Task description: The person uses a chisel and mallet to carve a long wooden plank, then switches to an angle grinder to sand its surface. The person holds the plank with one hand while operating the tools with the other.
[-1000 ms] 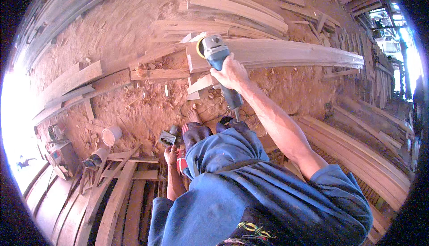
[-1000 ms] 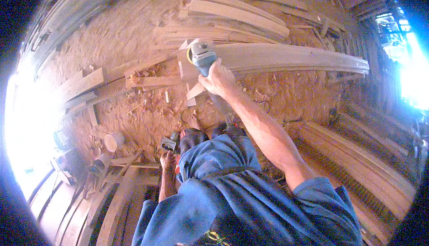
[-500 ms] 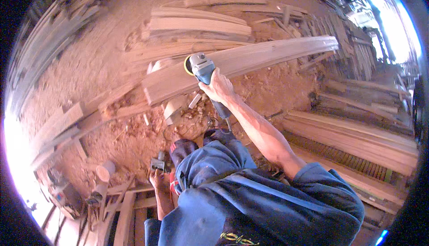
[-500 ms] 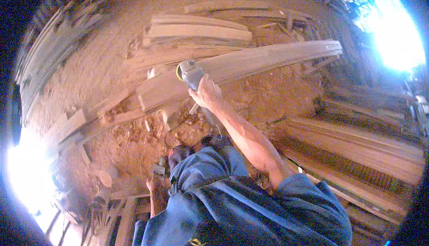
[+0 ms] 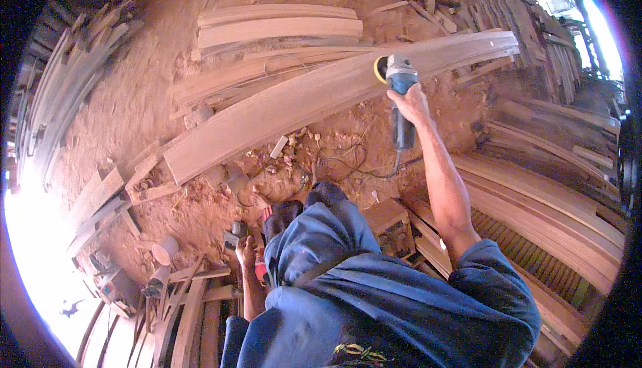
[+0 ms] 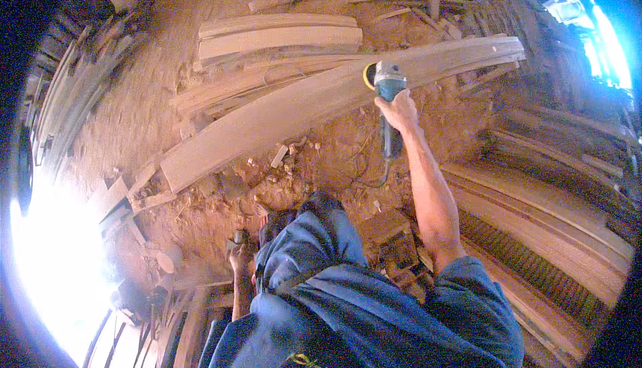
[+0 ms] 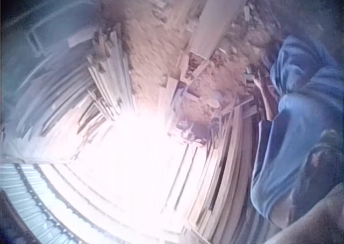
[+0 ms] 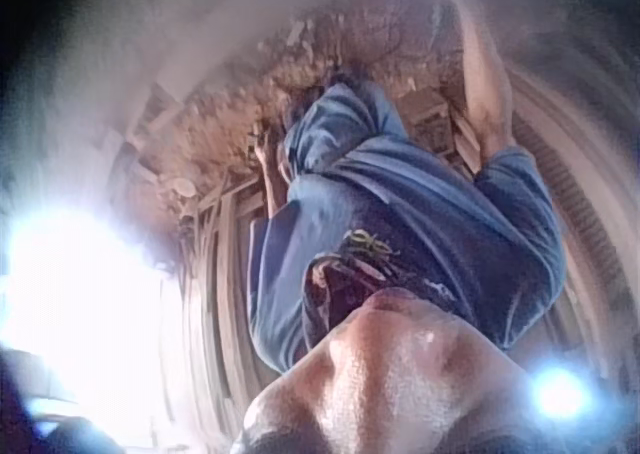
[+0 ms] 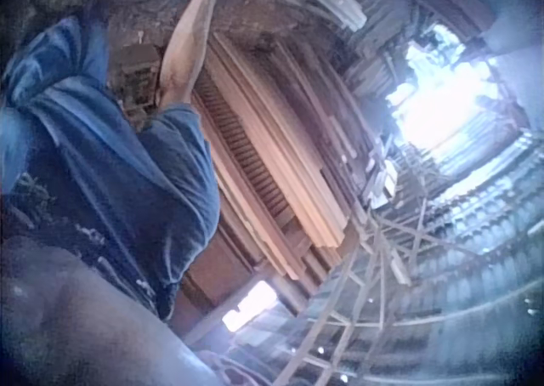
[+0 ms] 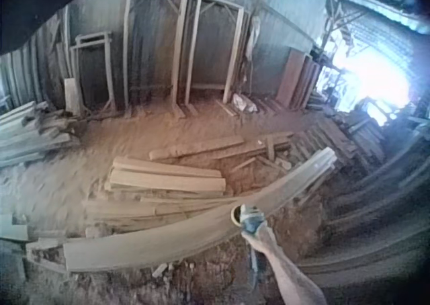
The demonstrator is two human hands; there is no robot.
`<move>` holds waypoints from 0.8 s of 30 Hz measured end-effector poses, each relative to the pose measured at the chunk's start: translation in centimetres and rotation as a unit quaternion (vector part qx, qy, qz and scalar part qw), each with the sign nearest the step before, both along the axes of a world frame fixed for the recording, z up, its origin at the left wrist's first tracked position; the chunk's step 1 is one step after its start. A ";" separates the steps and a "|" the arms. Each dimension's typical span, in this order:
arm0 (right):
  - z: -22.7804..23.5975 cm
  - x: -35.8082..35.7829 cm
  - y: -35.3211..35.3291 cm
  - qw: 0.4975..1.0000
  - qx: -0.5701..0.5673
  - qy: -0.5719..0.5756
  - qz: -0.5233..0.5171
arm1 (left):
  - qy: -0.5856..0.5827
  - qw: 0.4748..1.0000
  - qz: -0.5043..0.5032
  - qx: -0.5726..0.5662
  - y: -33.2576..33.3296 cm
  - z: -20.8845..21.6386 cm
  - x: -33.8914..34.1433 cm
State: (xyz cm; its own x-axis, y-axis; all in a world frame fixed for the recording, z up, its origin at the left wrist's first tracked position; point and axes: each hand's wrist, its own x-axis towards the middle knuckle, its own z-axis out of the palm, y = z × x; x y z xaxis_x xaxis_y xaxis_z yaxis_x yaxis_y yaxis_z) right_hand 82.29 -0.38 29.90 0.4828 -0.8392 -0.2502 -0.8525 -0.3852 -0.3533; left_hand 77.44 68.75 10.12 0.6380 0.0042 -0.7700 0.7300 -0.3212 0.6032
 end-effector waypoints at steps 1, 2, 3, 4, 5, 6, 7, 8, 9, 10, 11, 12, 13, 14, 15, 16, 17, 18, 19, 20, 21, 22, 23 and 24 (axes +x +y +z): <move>0.2 -0.4 -0.4 1.000 0.022 -0.006 0.013 | 0.030 0.999 0.006 0.043 -0.8 -0.6 -0.4; 0.3 -0.4 -0.2 0.999 0.031 0.001 0.040 | -0.007 0.995 -0.063 0.077 -0.7 -0.6 -0.9; 0.5 -0.6 0.5 0.998 0.033 0.004 0.056 | -0.023 0.999 -0.030 0.033 -1.0 -1.0 -1.4; 0.5 -0.5 1.7 0.996 0.036 0.001 0.076 | 0.002 0.999 0.000 0.038 -1.0 -1.4 -1.7; 0.3 -0.1 3.6 0.994 0.016 -0.008 0.105 | -0.027 1.000 0.007 0.015 -0.9 -1.7 -1.8; 0.3 0.2 5.4 0.993 0.036 -0.001 0.111 | -0.027 0.999 0.015 0.013 -0.8 -1.9 -1.7; 0.2 0.7 7.2 0.991 0.037 0.010 0.130 | -0.005 0.999 0.026 0.024 -0.6 -2.1 -1.6; 0.3 1.2 9.2 0.988 0.039 0.008 0.152 | -0.026 1.000 0.007 0.014 -0.5 -2.3 -1.3; 0.4 1.8 11.1 0.987 0.041 0.020 0.156 | -0.026 0.999 -0.009 0.017 -0.1 -2.5 -1.0; 0.7 2.5 13.1 0.986 0.040 0.025 0.162 | -0.027 0.999 -0.022 0.019 0.3 -2.6 -0.7; 1.1 3.2 14.8 0.981 0.039 0.035 0.185 | -0.038 0.999 0.010 0.005 0.7 -2.8 -0.6; 1.4 3.8 16.9 0.980 0.046 0.043 0.188 | -0.044 0.999 0.015 -0.012 1.3 -3.0 -0.5; 1.7 4.5 18.9 0.978 0.044 0.038 0.203 | -0.040 0.999 0.019 -0.013 2.0 -3.2 -0.4; 2.0 5.2 20.8 0.975 0.041 0.036 0.216 | -0.012 0.999 0.030 0.006 2.9 -3.4 -0.4; 2.2 6.0 22.7 0.971 0.052 0.040 0.231 | -0.016 0.999 0.046 0.004 3.8 -3.7 -0.6; 2.4 6.8 24.7 0.966 0.061 0.046 0.245 | -0.042 0.998 0.047 -0.004 4.7 -4.0 -1.0; 2.6 7.6 26.6 0.962 0.071 0.053 0.259 | -0.046 0.997 0.056 0.002 5.8 -4.3 -1.5; 2.8 8.3 28.6 0.957 0.078 0.054 0.274 | -0.052 0.997 0.064 0.008 7.1 -4.5 -1.8; 3.0 8.9 30.5 0.952 0.086 0.055 0.289 | 0.008 0.995 0.095 -0.005 8.6 -4.6 -2.2; 3.1 9.5 32.5 0.946 0.092 0.047 0.307 | -0.007 0.993 0.112 -0.019 10.0 -4.8 -2.8; 3.1 10.2 34.6 0.943 0.080 0.044 0.320 | 0.000 0.991 0.136 -0.019 11.2 -5.0 -3.3; 3.2 10.9 36.4 0.940 0.076 0.049 0.330 | 0.030 0.986 0.164 -0.001 12.6 -5.1 -3.8; 3.2 11.4 38.2 0.936 0.073 0.054 0.340 | 0.024 0.984 0.176 0.000 13.9 -5.2 -4.4; 3.2 12.0 39.8 0.933 0.069 0.058 0.349 | 0.007 0.983 0.185 -0.014 15.2 -5.4 -4.8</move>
